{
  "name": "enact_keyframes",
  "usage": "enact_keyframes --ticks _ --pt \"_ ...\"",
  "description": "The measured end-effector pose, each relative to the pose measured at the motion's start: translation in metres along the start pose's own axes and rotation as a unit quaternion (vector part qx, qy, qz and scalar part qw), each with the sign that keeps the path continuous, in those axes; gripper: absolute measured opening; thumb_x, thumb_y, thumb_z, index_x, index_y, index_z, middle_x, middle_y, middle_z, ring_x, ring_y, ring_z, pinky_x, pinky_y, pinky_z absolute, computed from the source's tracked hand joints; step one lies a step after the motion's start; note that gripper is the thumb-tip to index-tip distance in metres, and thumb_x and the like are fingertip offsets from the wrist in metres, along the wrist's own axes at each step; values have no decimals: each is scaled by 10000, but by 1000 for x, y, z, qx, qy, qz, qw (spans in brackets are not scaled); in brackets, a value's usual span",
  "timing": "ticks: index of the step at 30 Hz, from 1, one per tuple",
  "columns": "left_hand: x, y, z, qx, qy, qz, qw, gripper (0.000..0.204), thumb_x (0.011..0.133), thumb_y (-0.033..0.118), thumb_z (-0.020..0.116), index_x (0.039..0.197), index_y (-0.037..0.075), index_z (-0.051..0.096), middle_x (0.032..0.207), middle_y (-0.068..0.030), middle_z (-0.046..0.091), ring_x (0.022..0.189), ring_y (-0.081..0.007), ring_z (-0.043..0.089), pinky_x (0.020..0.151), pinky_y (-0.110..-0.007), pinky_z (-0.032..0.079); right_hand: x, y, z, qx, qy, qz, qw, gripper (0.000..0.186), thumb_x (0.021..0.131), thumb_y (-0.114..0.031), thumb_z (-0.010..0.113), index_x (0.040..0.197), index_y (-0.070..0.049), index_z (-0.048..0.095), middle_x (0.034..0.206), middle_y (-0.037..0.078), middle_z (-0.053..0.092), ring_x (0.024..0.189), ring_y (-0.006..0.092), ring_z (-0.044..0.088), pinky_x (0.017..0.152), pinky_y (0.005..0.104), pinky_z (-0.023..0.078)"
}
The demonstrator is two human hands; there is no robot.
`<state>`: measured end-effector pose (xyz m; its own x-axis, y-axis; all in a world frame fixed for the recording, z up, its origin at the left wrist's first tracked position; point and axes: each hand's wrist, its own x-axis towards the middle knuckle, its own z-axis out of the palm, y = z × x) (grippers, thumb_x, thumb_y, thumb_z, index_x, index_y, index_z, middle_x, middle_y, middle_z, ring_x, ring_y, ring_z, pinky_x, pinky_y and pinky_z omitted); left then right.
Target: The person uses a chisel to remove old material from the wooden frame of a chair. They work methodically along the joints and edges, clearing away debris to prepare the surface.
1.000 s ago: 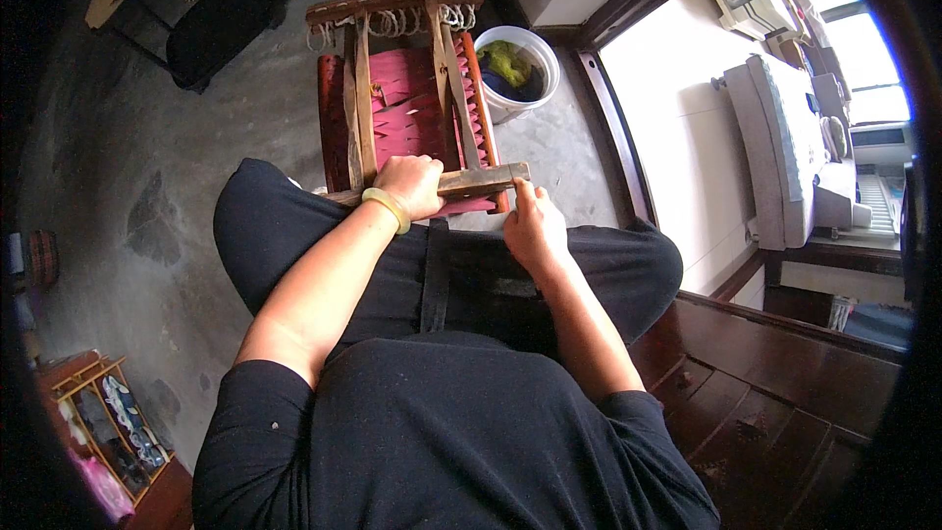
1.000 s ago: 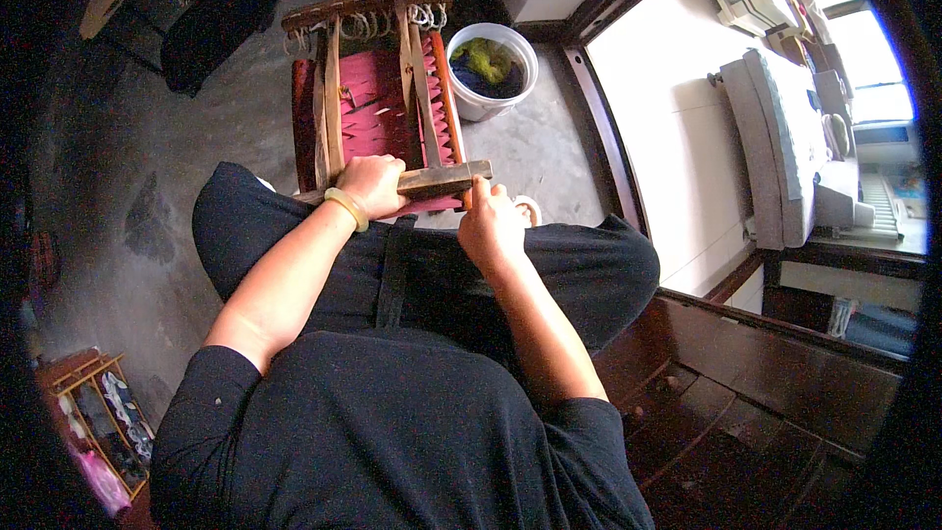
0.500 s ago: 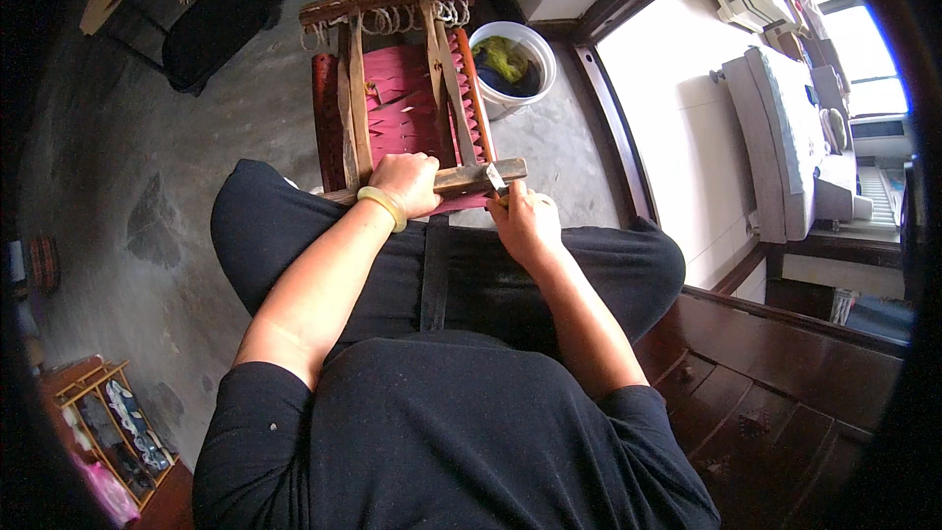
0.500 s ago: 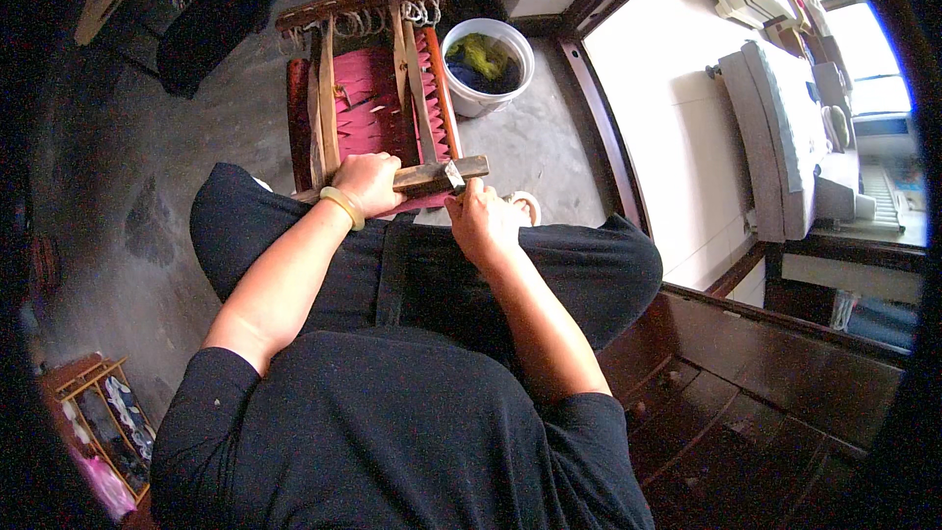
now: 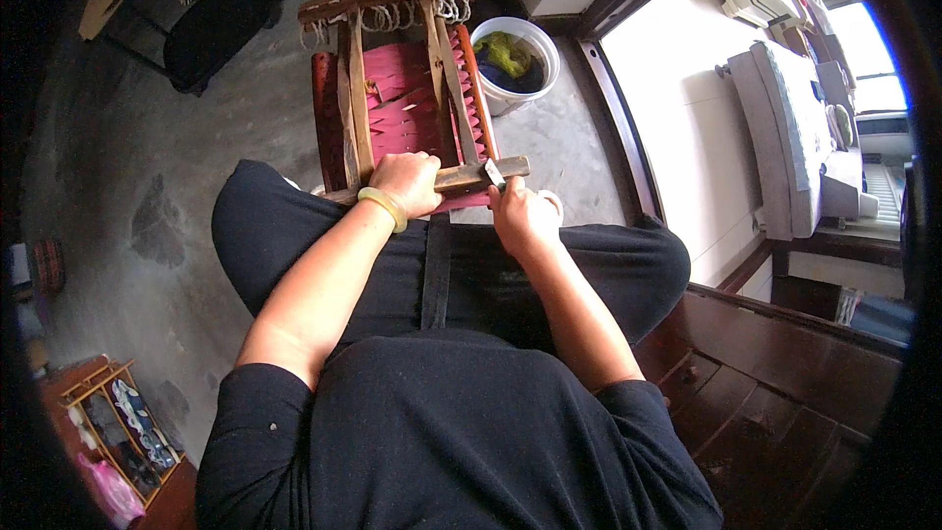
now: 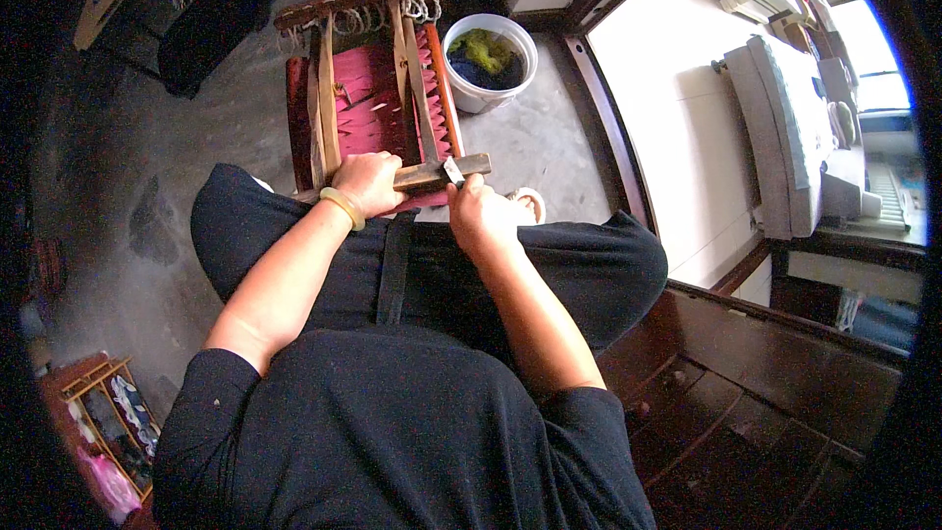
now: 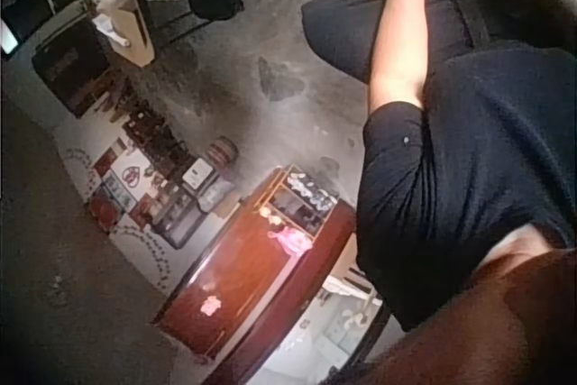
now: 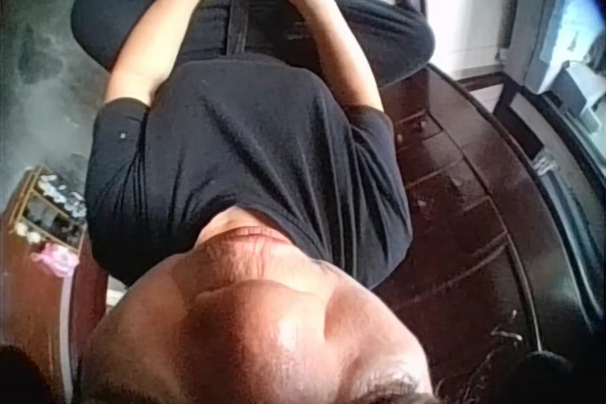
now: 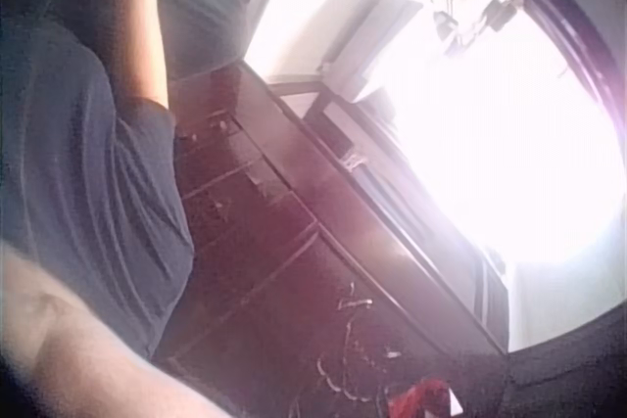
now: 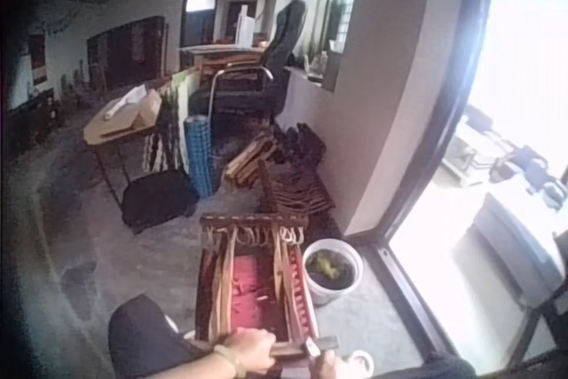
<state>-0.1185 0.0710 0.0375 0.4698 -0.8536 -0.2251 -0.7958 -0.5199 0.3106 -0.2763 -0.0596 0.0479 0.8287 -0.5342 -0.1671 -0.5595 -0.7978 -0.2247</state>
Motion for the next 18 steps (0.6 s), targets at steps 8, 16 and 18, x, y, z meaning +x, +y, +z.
enact_keyframes --ticks 8,16,18 --pt "0 0 1 3 9 -3 1000 337 675 332 700 877 70 638 904 -121 646 872 -315 632 781 -430 505 17 47 -21 25 -58 174 983 407 924 -416 451 915 -23 559 808 197 667 790 369 660 762 458 506" --pt "1 0 0 3 -3 -5 1000 343 672 334 708 880 70 641 901 -123 646 872 -316 633 793 -426 504 7 -2 -28 16 -68 76 995 422 943 -418 419 940 -6 511 736 210 658 761 387 661 712 490 500" --pt "0 2 0 4 4 -9 1000 340 672 334 709 875 69 642 899 -127 645 875 -316 633 792 -426 504 3 -13 -24 -18 -82 32 996 410 942 -406 426 920 -4 506 688 202 655 683 382 663 662 492 512"
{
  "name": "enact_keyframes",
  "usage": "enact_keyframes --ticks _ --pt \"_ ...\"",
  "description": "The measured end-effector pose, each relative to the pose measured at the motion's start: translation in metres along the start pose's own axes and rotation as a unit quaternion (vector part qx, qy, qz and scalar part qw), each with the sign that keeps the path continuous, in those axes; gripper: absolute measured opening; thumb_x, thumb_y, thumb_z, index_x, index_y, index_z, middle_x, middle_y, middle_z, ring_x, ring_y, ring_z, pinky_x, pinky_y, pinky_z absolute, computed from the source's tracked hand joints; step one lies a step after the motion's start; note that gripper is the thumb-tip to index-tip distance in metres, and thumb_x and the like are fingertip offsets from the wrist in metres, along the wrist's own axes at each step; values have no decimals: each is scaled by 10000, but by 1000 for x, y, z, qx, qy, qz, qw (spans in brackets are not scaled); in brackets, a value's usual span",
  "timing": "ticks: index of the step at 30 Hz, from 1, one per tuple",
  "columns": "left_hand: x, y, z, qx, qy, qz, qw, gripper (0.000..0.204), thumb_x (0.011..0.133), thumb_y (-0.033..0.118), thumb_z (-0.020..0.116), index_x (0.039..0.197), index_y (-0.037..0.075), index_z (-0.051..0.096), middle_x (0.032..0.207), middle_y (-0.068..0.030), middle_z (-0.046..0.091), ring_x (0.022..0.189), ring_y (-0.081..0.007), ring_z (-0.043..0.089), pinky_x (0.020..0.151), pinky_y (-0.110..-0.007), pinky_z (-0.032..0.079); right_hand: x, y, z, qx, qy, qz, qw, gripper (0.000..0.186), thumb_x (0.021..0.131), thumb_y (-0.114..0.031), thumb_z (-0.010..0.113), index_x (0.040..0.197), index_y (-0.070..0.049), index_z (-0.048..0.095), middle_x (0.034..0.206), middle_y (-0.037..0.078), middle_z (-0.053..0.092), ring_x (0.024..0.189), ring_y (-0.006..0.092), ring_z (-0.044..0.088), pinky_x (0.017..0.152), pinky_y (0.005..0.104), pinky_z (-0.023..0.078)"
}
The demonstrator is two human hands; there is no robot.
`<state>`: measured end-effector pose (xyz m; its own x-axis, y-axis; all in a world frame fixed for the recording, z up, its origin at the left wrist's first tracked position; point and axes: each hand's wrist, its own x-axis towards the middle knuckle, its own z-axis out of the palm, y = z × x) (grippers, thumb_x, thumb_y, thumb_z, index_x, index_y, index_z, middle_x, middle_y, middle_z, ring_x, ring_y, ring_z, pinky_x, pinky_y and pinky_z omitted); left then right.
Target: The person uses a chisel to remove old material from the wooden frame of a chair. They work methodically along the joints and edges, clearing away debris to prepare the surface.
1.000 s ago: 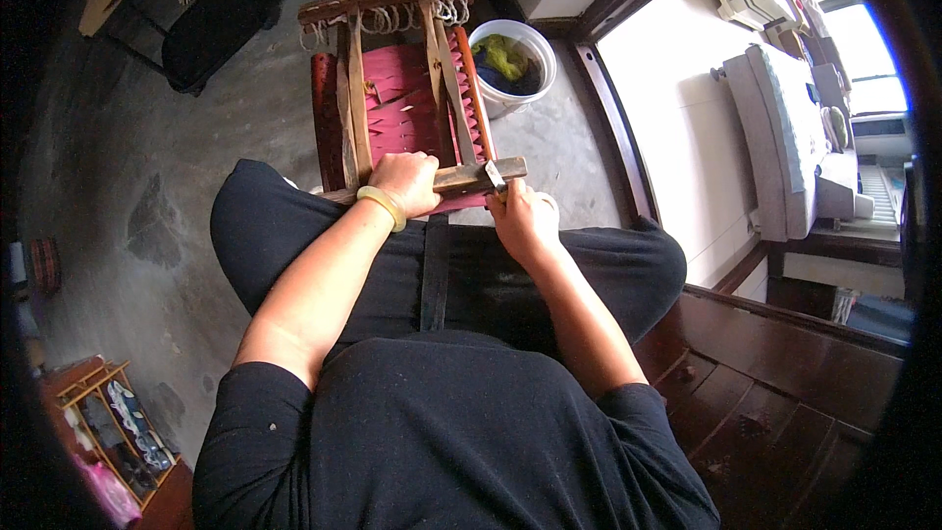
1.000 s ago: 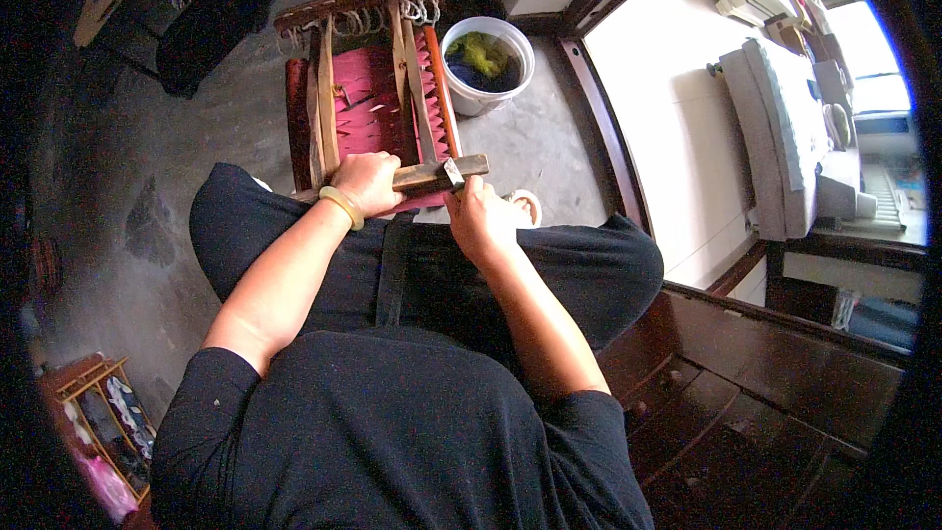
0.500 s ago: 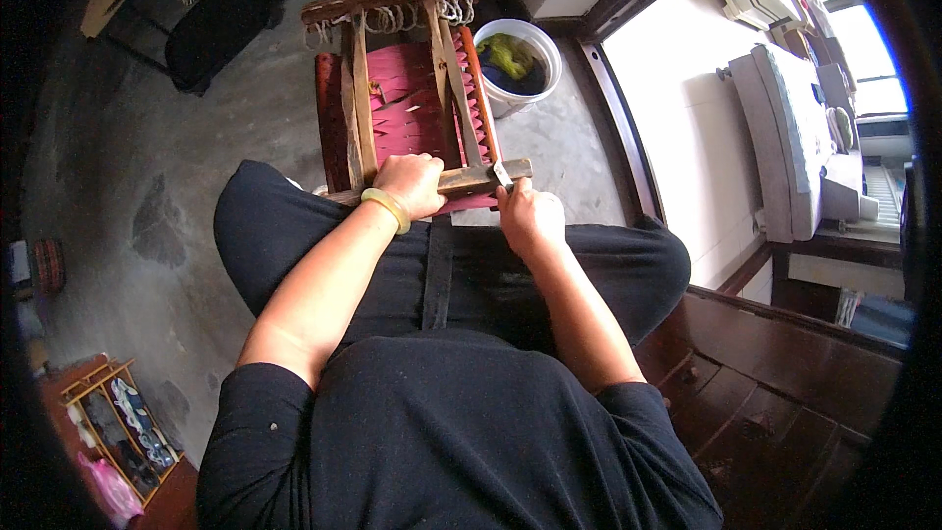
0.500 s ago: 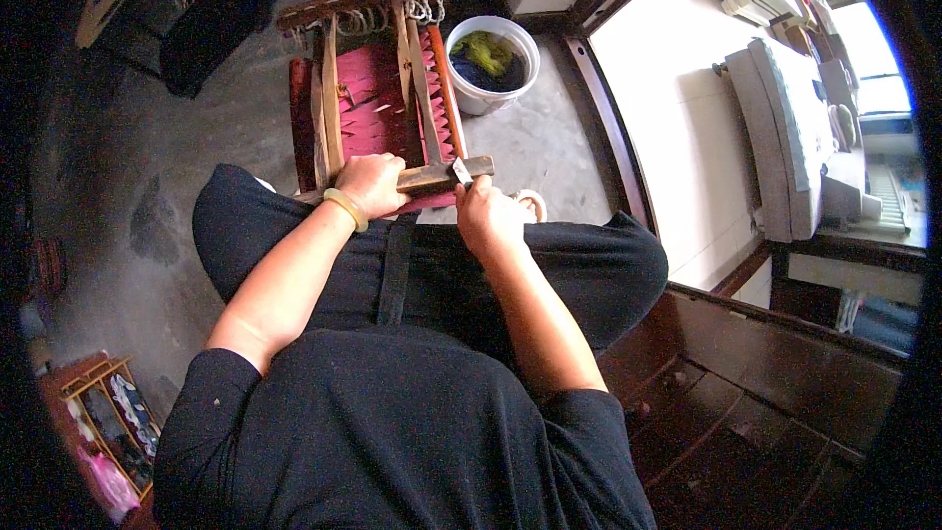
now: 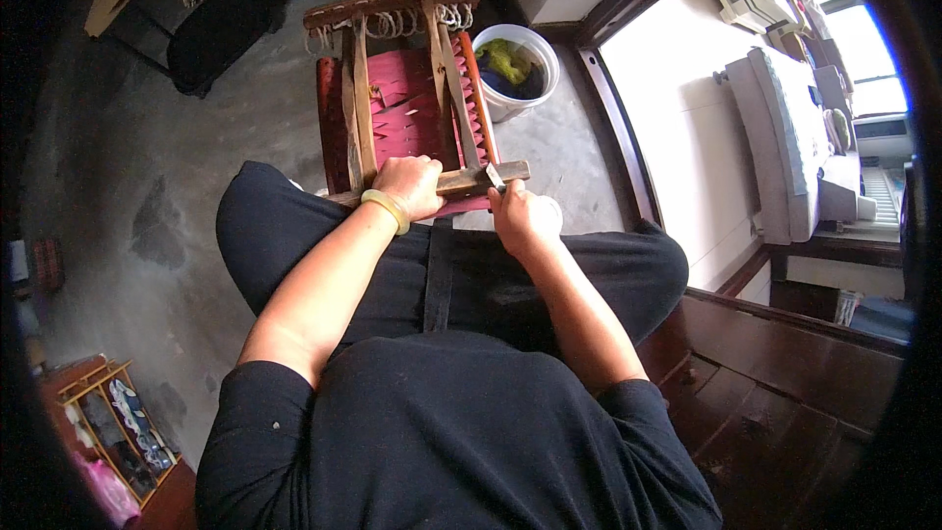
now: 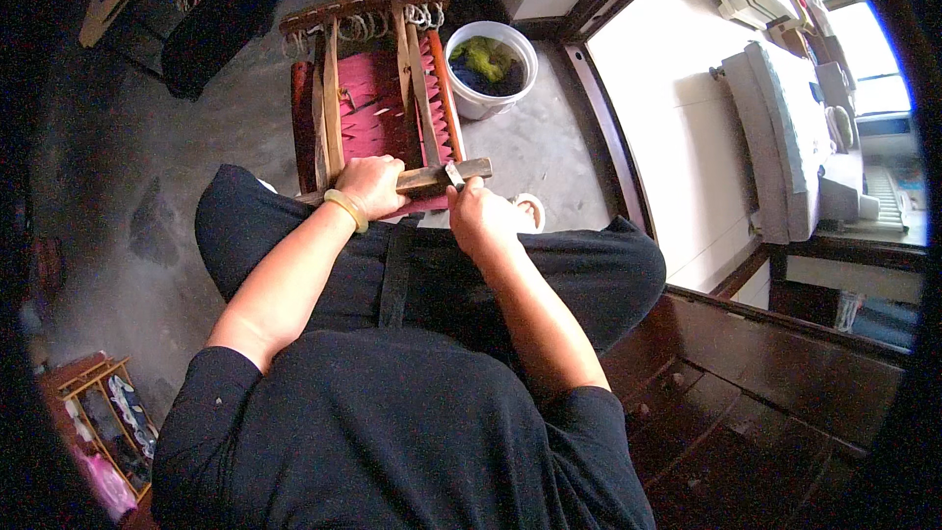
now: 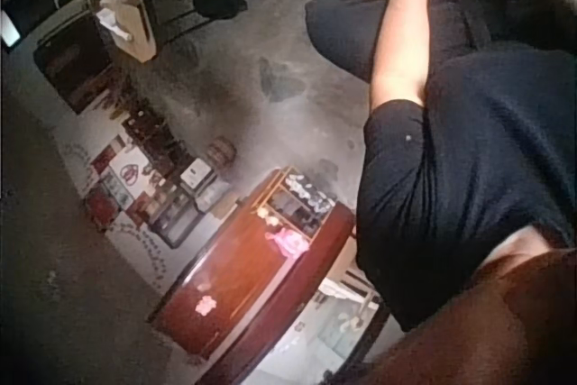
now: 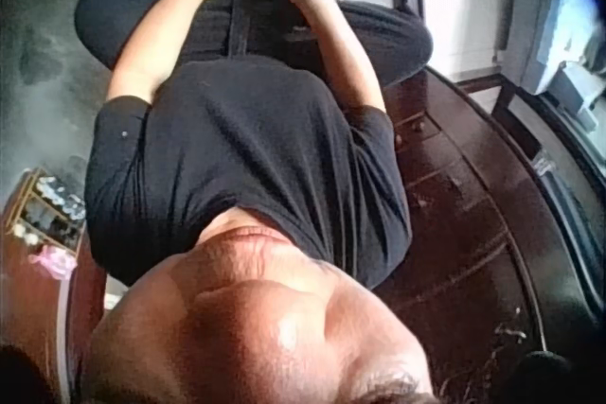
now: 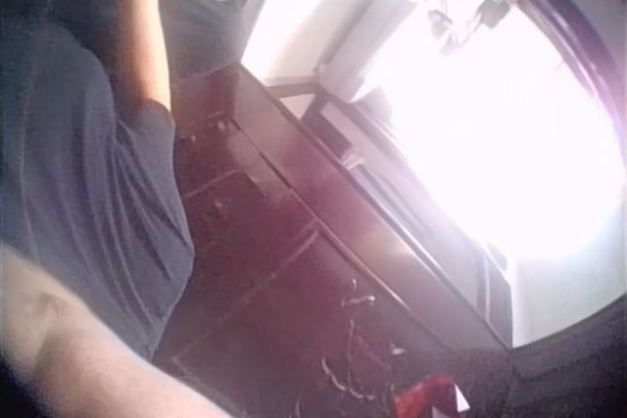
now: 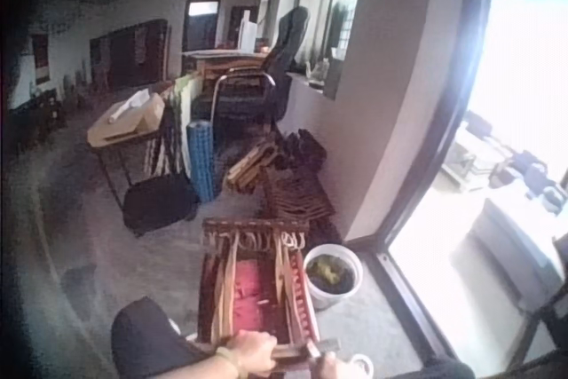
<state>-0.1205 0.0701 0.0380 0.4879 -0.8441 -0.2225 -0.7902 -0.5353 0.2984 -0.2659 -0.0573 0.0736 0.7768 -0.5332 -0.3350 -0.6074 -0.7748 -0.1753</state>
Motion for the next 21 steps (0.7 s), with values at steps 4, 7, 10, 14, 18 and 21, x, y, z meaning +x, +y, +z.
enact_keyframes --ticks 4,7,10,14,18,21 --pt "-1 -2 1 -3 4 12 1000 341 674 340 709 866 66 643 895 -130 645 870 -315 634 784 -426 506 1 0 2 -8 -8 0 1000 416 942 -404 415 927 -3 523 722 211 663 699 381 666 696 488 518" --pt "0 0 0 -3 3 20 1000 346 670 340 715 868 65 642 897 -128 645 866 -313 635 772 -424 510 23 36 -2 57 -38 123 990 486 944 -438 369 1011 3 563 926 245 656 903 406 633 840 481 475" --pt "2 -2 -2 -4 -14 10 1000 355 663 335 721 880 67 639 890 -125 647 859 -312 637 767 -424 511 28 85 -7 67 -60 154 984 494 938 -440 408 978 22 579 948 269 638 938 415 612 827 475 472" --pt "3 -1 1 -8 -1 13 1000 359 650 327 726 893 79 634 890 -120 645 856 -312 637 761 -435 510 10 58 -23 144 10 95 985 519 919 -485 445 917 26 539 886 285 628 885 446 604 799 496 465" --pt "3 -3 -1 -10 -2 14 1000 323 668 316 702 866 70 632 895 -124 641 868 -317 630 783 -433 502 13 19 -13 109 -34 53 992 495 937 -452 421 993 30 519 905 286 636 899 436 614 797 502 466" --pt "3 -1 -1 2 -3 5 1000 313 678 311 692 869 71 633 904 -124 641 872 -314 630 782 -430 503 7 1 -7 111 -44 15 993 432 947 -388 413 959 28 525 849 275 644 821 435 632 756 508 482"
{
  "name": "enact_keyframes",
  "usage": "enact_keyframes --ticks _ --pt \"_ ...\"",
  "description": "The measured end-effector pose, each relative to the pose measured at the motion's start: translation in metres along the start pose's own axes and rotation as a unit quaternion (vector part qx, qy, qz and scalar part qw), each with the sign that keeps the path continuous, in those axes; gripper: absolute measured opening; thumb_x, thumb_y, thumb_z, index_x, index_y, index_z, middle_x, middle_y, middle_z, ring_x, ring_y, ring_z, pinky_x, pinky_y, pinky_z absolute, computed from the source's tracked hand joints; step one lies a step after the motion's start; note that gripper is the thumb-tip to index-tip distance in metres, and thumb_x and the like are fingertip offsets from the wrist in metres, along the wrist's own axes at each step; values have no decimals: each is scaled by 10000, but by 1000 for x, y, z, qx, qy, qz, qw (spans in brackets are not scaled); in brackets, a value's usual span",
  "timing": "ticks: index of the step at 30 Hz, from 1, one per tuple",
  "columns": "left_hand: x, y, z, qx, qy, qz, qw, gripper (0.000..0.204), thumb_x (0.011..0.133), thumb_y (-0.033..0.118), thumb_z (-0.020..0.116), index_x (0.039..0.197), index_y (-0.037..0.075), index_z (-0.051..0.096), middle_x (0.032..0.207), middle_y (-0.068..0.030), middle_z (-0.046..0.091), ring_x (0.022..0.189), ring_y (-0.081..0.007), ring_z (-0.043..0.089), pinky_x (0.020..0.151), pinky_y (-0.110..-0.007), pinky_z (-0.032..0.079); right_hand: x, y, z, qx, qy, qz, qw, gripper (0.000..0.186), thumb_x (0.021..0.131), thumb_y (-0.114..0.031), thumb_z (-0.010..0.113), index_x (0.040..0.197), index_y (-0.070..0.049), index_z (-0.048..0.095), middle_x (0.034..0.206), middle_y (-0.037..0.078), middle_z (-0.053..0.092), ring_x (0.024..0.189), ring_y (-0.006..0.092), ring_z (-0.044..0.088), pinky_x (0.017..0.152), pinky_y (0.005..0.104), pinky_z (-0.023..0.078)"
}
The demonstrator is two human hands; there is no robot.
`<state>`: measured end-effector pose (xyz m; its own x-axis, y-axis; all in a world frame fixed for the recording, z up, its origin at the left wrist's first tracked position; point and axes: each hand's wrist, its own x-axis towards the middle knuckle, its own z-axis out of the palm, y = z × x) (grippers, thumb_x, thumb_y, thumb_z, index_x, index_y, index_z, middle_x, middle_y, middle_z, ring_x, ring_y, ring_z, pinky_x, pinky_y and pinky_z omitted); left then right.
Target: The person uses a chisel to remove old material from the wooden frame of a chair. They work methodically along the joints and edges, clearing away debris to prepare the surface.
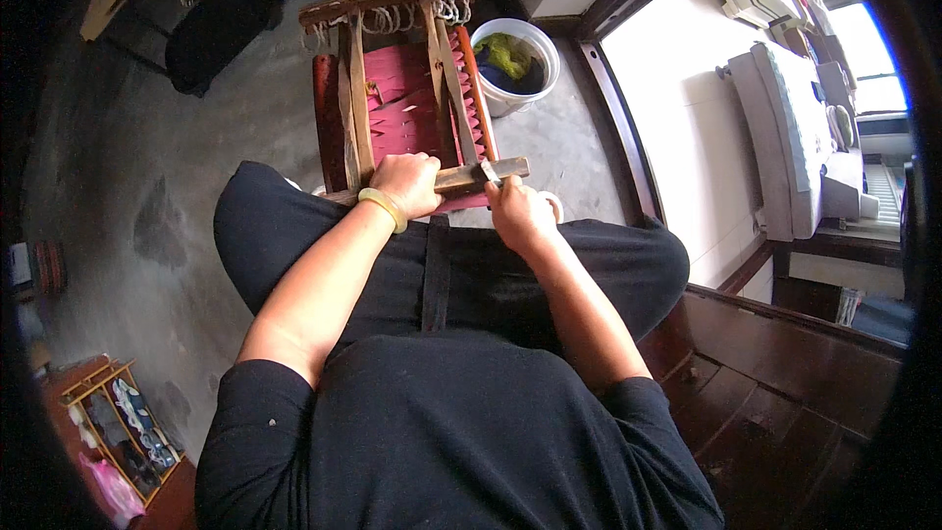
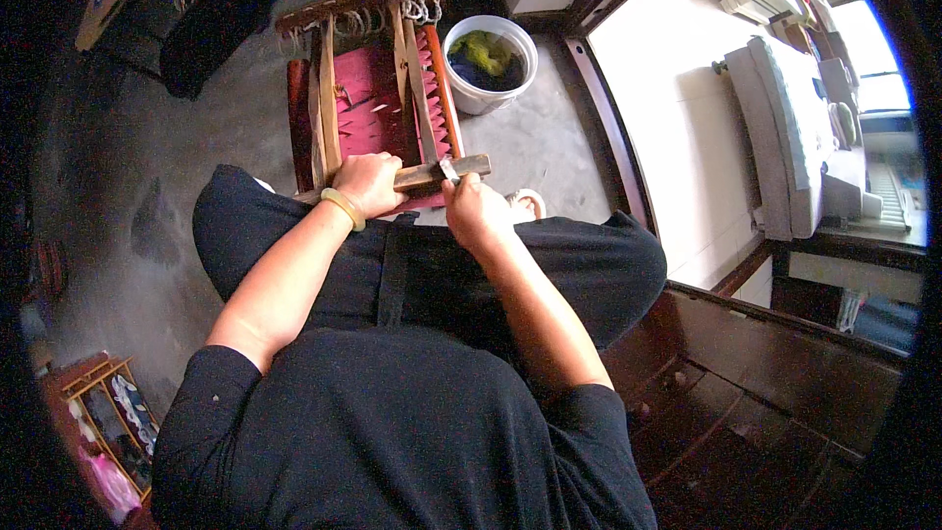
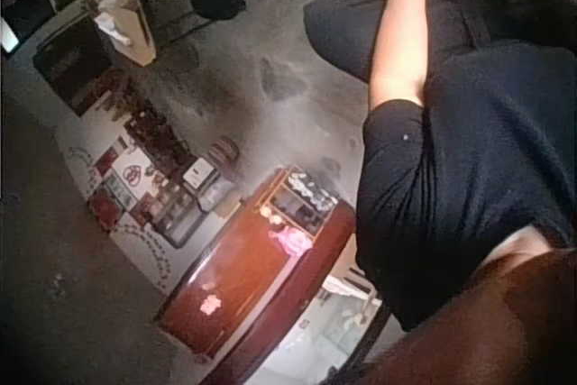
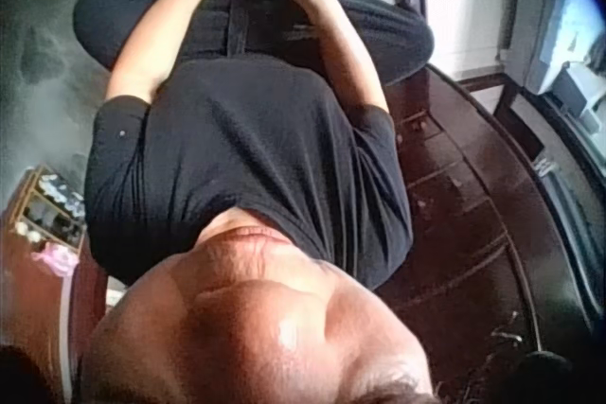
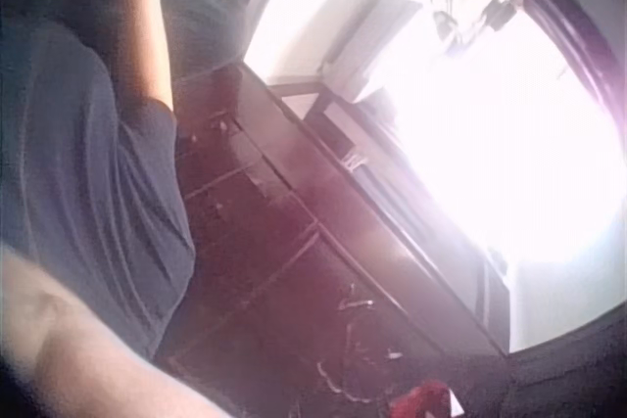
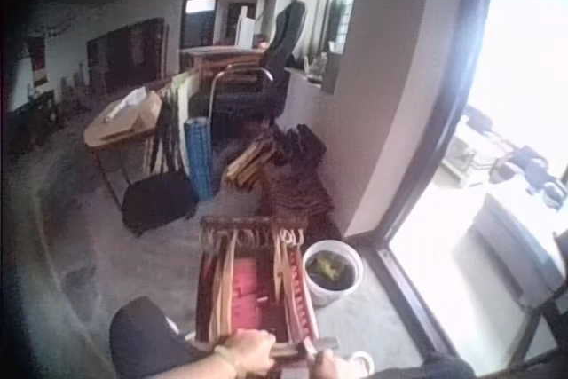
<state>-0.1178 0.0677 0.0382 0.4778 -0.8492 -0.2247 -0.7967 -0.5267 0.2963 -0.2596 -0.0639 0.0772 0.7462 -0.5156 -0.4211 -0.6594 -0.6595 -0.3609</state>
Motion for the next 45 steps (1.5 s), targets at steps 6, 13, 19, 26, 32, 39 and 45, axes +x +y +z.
enact_keyframes --ticks 6,13,19,26,32,39,45 --pt "-2 -2 3 -5 1 8 1000 305 684 311 686 865 72 633 903 -122 642 868 -312 633 780 -428 506 -1 -2 9 -34 29 13 999 397 944 -374 416 936 7 527 820 256 652 781 423 643 729 502 496" --pt "-2 -2 2 -3 2 8 1000 340 673 334 711 872 72 627 901 -119 642 860 -313 635 771 -433 510 15 54 -10 -76 2 57 995 435 964 -371 353 979 16 550 880 241 652 867 389 636 802 473 488" --pt "-1 -3 4 1 10 13 1000 347 651 325 729 873 78 628 873 -123 641 844 -319 634 759 -439 508 9 65 -16 -26 86 123 988 469 948 -433 395 973 6 556 913 256 643 893 412 621 816 487 469" --pt "-3 0 0 -7 13 9 1000 324 670 334 714 850 75 638 879 -120 647 843 -315 637 757 -430 513 -17 -21 13 -63 60 -53 995 374 929 -358 469 859 5 525 686 232 638 663 380 658 615 474 529" --pt "-3 -2 6 -1 17 16 1000 332 675 348 706 857 78 641 881 -117 647 848 -311 638 760 -425 514 -2 3 15 -38 9 20 999 399 948 -374 406 998 7 517 777 228 657 807 400 651 766 490 498" --pt "1 -1 2 1 20 12 1000 335 668 344 713 856 76 640 879 -117 648 849 -313 637 766 -423 514 10 54 -11 -27 74 115 990 465 943 -430 395 944 1 569 885 259 648 862 416 632 792 487 480" --pt "-3 0 -1 -12 10 13 1000 326 669 320 725 857 69 635 882 -124 646 849 -318 637 766 -429 511 -13 -19 4 -52 46 -43 997 429 943 -394 412 897 11 545 713 225 652 696 378 663 645 458 529"
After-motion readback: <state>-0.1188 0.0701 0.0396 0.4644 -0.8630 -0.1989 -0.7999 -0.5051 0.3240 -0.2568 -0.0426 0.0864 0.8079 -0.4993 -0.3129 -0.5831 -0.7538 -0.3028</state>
